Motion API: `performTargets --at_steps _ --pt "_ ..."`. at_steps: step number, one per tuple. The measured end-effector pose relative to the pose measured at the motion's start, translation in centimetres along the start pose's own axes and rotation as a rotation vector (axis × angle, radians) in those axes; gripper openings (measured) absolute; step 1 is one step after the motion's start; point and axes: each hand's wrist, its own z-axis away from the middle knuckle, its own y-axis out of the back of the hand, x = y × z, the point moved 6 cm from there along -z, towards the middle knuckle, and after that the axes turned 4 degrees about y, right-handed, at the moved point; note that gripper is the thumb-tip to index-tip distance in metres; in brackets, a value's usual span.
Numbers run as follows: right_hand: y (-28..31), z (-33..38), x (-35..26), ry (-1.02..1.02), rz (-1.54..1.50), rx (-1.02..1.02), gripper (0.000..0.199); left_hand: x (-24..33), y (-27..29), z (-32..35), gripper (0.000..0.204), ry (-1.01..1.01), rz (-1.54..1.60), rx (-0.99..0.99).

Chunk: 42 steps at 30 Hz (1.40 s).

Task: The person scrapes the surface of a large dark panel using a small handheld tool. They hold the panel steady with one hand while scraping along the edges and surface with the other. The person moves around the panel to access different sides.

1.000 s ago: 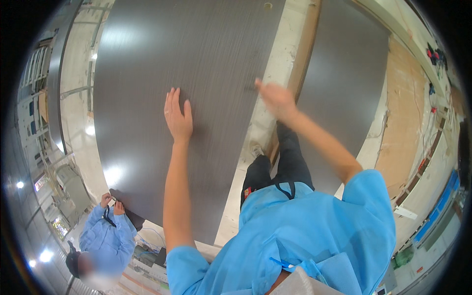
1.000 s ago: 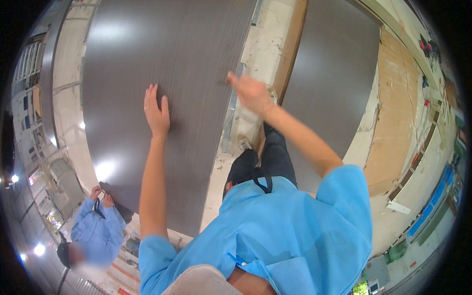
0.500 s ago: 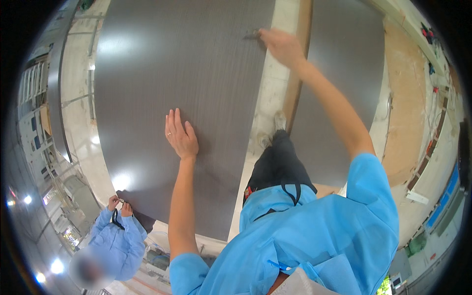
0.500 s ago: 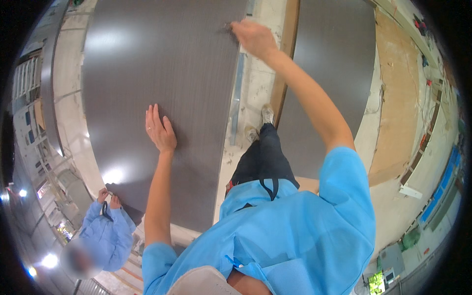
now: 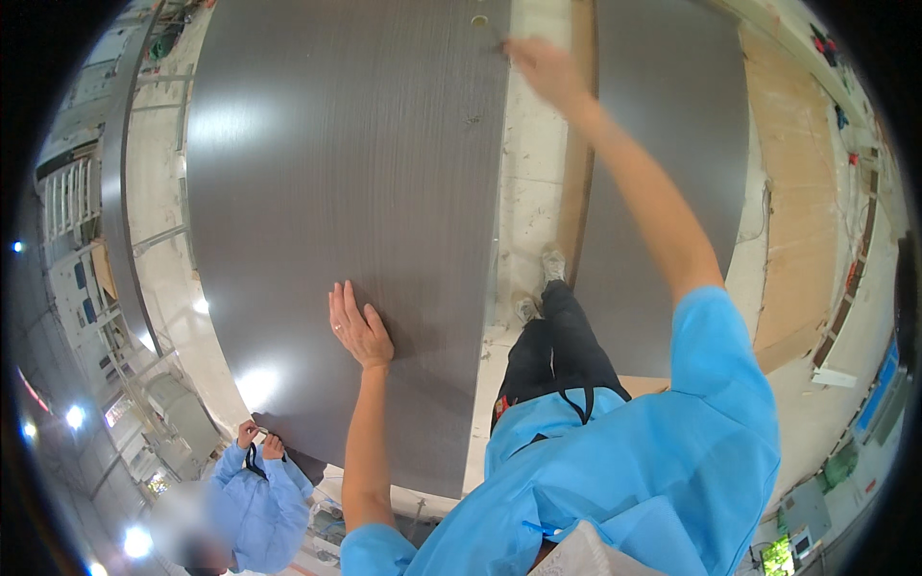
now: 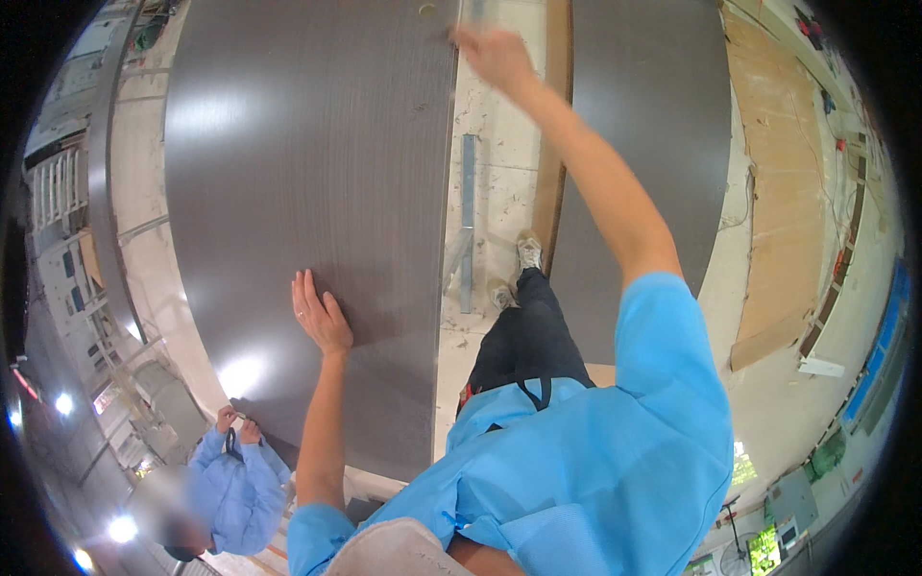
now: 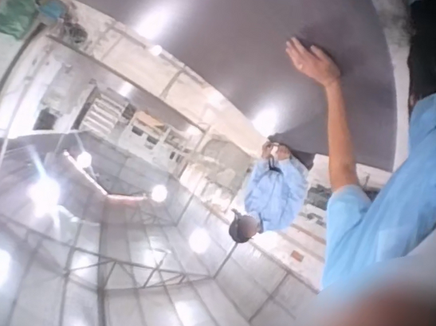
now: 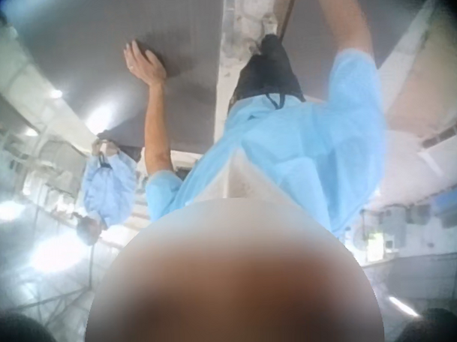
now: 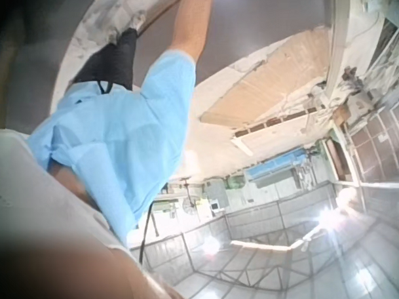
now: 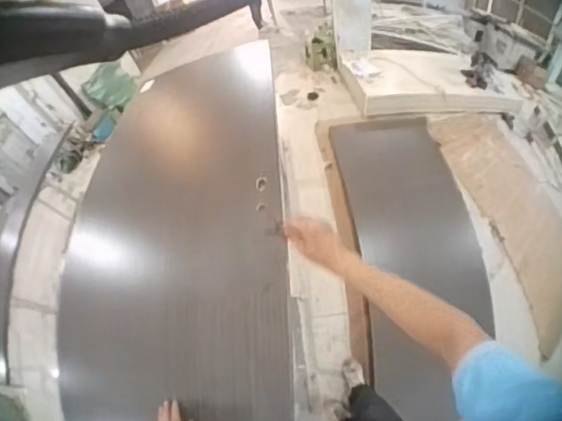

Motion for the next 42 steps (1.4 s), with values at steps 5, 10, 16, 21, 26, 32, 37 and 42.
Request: performTargets --at_steps 5,10,16,21,26,32,37,42 --pt "2.4 -4.8 1.1 0.066 -0.179 0.321 0.029 -0.2 -0.2 0.3 0.056 -0.022 0.043 0.021" --pt "0.1 9.3 -7.1 0.249 -0.206 0.224 0.042 -0.2 -0.2 0.5 0.056 -0.023 0.026 0.036" --pt "-1.3 29.6 -21.6 0.36 -0.255 -0.155 0.064 0.0 -0.1 0.3 0.055 -0.021 0.027 0.037" --pt "1.2 22.0 -18.8 0.498 -0.251 -0.024 0.059 0.2 0.1 0.1 0.054 -0.034 0.02 0.051" --pt "0.7 14.5 -12.2 0.113 -0.264 0.105 0.029 -0.4 -0.1 0.3 0.054 -0.028 0.047 0.074" --pt "-1.4 31.8 -25.4 0.183 -0.309 0.049 0.048 -1.0 -0.2 0.1 0.052 -0.037 0.075 0.137" --pt "-1.8 43.8 -34.4 0.314 -0.341 -0.197 0.06 -2.6 0.1 5.2 0.051 -0.136 0.21 0.109" --pt "-0.5 34.0 -29.9 0.37 -0.101 -0.043 0.035 -12.9 2.4 21.1 0.054 -0.098 0.126 -0.02"
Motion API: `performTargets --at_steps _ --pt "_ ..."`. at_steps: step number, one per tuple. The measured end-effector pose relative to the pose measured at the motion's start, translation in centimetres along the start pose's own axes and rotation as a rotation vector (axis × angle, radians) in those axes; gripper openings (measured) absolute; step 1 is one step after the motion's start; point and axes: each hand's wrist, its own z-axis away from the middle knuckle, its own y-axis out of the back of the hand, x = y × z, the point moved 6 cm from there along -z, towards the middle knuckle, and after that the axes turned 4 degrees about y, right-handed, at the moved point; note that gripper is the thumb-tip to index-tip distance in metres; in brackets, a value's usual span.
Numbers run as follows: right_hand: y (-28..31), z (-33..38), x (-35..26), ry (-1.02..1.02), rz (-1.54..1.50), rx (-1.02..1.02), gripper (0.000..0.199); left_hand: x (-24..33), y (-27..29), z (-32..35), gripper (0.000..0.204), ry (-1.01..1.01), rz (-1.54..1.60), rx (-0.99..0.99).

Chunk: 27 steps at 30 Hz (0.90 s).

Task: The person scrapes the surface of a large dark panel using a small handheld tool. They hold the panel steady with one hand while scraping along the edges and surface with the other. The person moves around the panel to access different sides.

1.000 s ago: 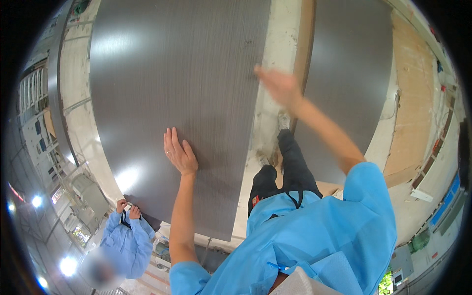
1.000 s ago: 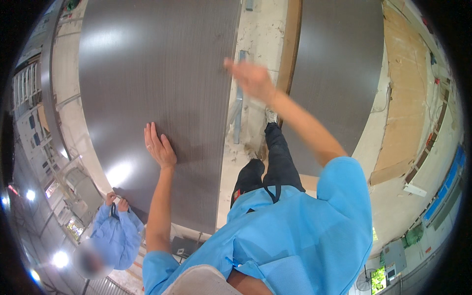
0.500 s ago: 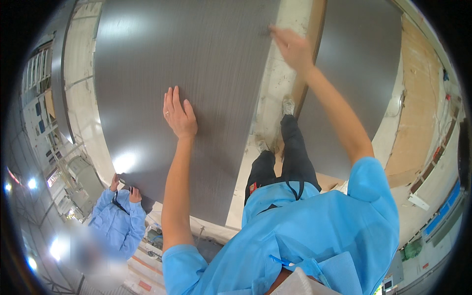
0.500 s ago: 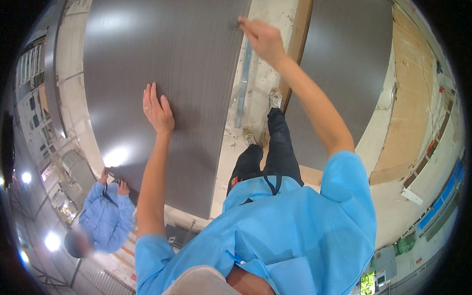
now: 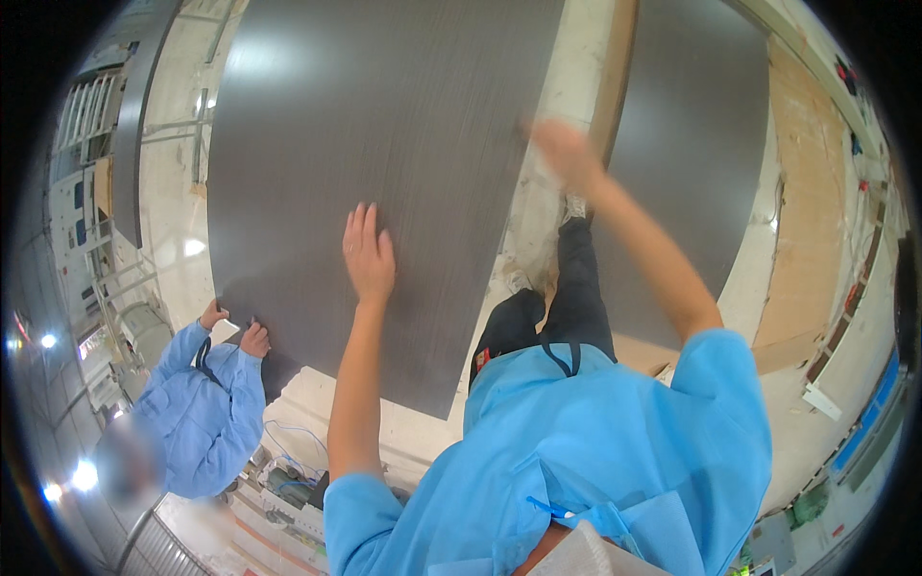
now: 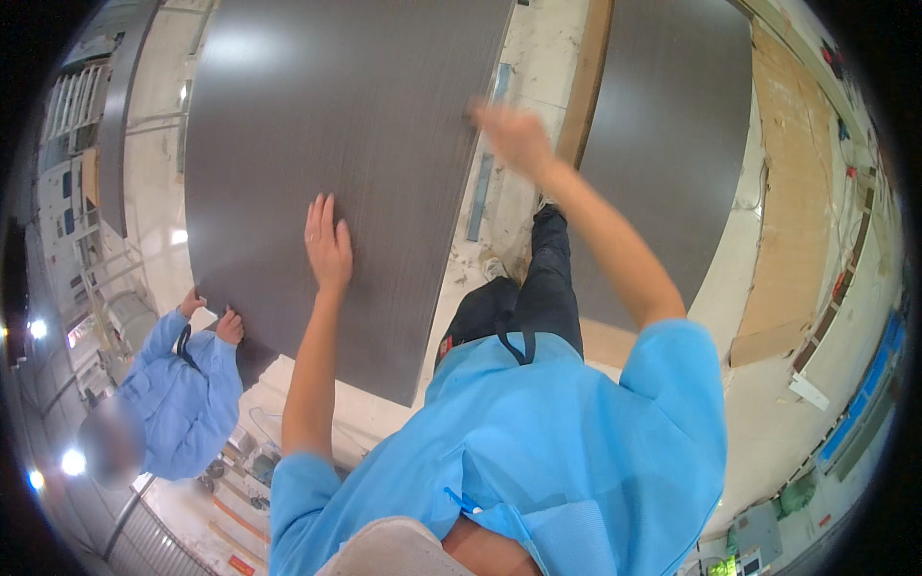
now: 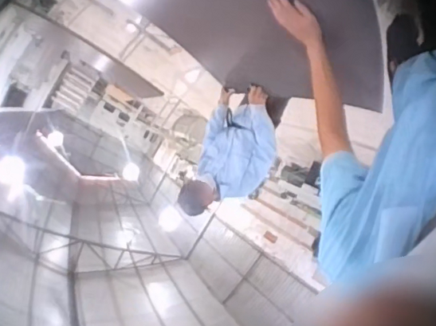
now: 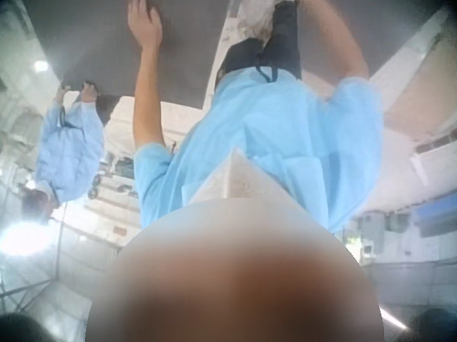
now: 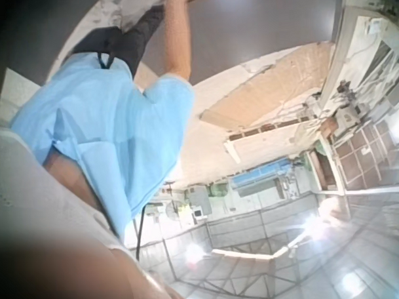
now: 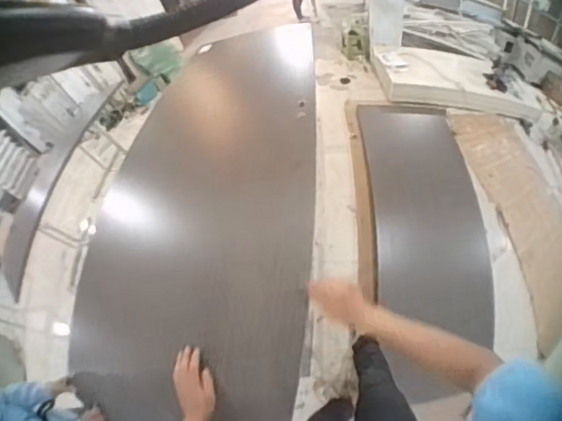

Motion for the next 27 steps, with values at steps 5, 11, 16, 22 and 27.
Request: performTargets --at_steps 5,11,16,22,27 --pt "0.3 -2.2 4.1 -0.255 0.053 0.123 0.025 -7.9 3.4 14.4 0.056 0.119 -0.097 0.054" --pt "-3.0 9.8 -14.6 -0.092 -0.085 0.013 0.042 -9.4 2.9 17.6 0.057 0.14 -0.13 0.105" --pt "-3.0 12.8 -19.1 0.121 -0.192 -0.253 0.048 -8.9 2.9 16.9 0.057 0.151 -0.123 0.095" --pt "-0.1 -0.7 3.9 -0.131 0.148 0.186 0.03 -8.5 3.2 16.9 0.057 0.162 -0.143 0.059" --pt "-0.2 -1.5 8.4 -0.475 -0.14 0.196 0.028 -8.5 3.2 17.2 0.056 0.18 -0.118 0.059"
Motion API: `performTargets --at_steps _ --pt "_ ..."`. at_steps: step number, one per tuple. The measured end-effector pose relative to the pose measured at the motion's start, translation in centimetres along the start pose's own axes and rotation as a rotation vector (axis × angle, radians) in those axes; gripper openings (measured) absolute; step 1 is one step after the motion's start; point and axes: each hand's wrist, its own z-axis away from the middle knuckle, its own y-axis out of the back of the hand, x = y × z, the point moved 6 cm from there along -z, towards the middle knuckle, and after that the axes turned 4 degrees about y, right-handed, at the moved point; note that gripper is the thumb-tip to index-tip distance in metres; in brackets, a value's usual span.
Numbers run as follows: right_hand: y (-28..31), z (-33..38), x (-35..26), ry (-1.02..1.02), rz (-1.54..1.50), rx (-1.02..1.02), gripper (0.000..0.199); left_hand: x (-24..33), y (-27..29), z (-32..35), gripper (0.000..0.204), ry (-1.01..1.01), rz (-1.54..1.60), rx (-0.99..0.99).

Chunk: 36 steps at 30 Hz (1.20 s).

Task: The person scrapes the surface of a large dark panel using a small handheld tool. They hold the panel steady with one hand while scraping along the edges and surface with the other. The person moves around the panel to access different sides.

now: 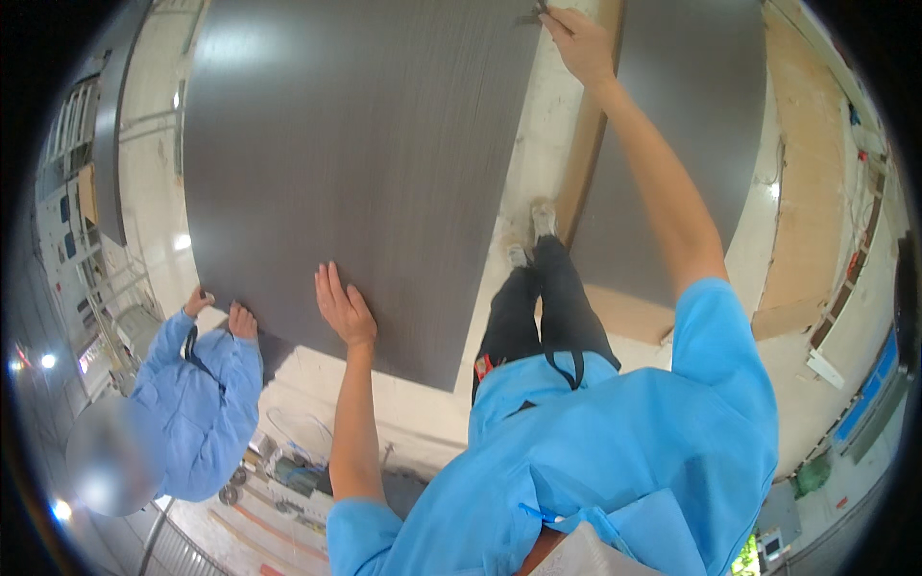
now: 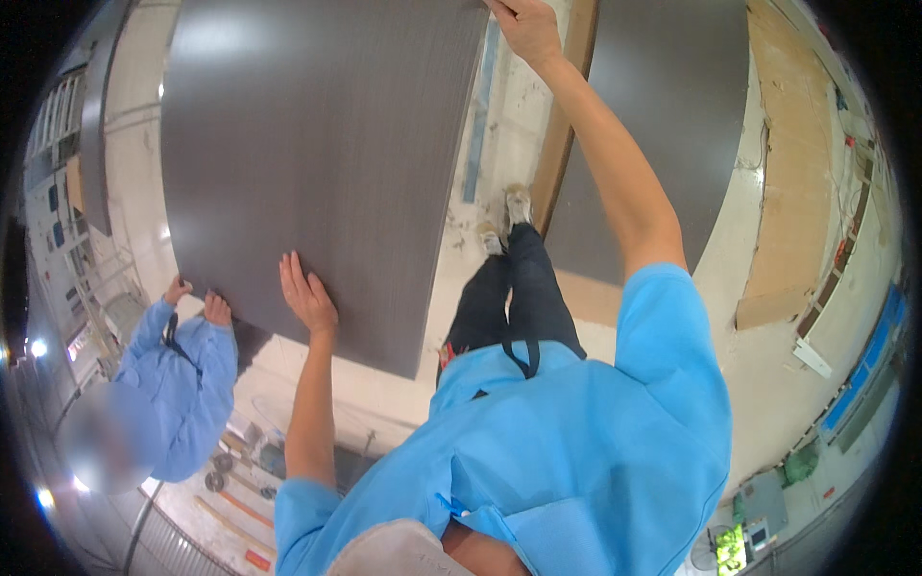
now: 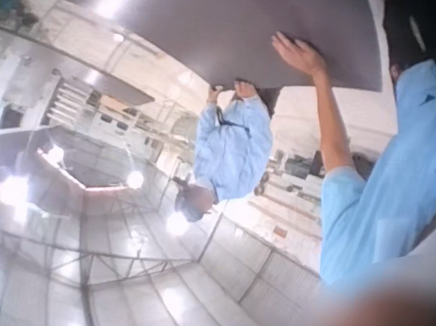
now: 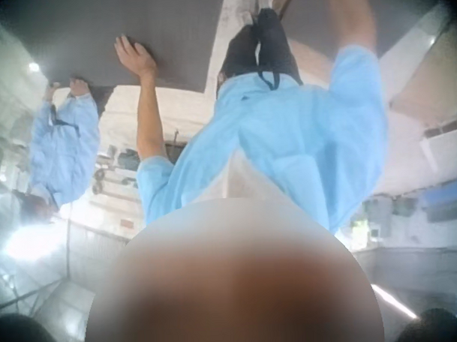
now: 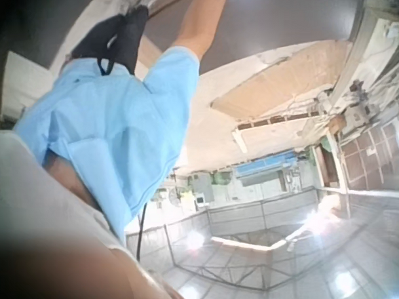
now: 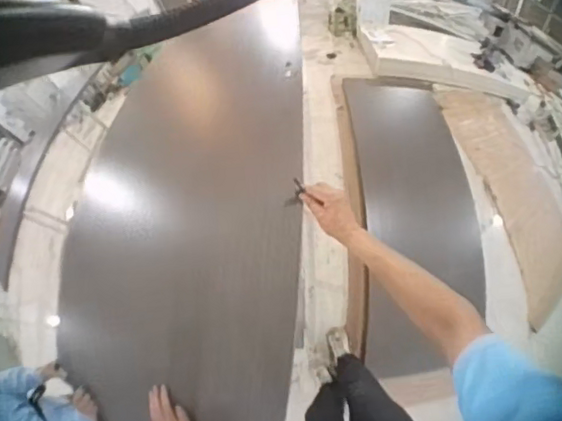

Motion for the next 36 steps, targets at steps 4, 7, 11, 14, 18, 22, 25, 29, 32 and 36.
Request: performTargets --at_steps 4,7,11,14,18,22,25,29,32,36 --pt "-1.5 11.1 -6.0 0.203 0.023 -0.043 0.033 0.1 0.0 0.0 0.056 -0.01 0.008 0.022" --pt "-2.5 22.0 -12.9 0.23 -0.177 -0.15 0.043 0.0 0.0 -0.1 0.056 -0.009 -0.006 0.016" --pt "-3.2 32.1 -19.5 0.284 -0.242 -0.403 0.058 0.0 0.1 -0.2 0.056 -0.019 -0.018 0.02" --pt "-3.3 30.6 -18.7 0.52 -0.28 -0.629 0.056 -0.1 0.3 -0.1 0.056 -0.034 -0.002 0.029" --pt "-1.5 17.4 -11.8 0.412 0.117 -0.055 0.033 -0.2 0.4 0.1 0.055 -0.034 0.036 0.051" --pt "-1.5 16.4 -10.9 0.217 0.047 -0.04 0.028 -0.3 0.3 0.3 0.054 -0.032 0.053 0.078" --pt "-2.8 23.9 -15.0 0.268 0.024 -0.044 0.032 -0.3 0.3 0.4 0.054 -0.044 0.054 0.1" --pt "-4.4 36.8 -21.8 0.316 -0.03 -0.109 0.043 -0.5 0.0 0.4 0.055 -0.033 0.077 0.127" --pt "-5.1 45.4 -27.1 0.334 -0.021 -0.226 0.051 -0.6 -0.3 0.6 0.054 -0.04 0.078 0.124" --pt "-5.7 48.6 -28.5 0.435 -0.039 -0.555 0.048 -0.9 -0.6 0.5 0.054 -0.022 0.049 0.116"
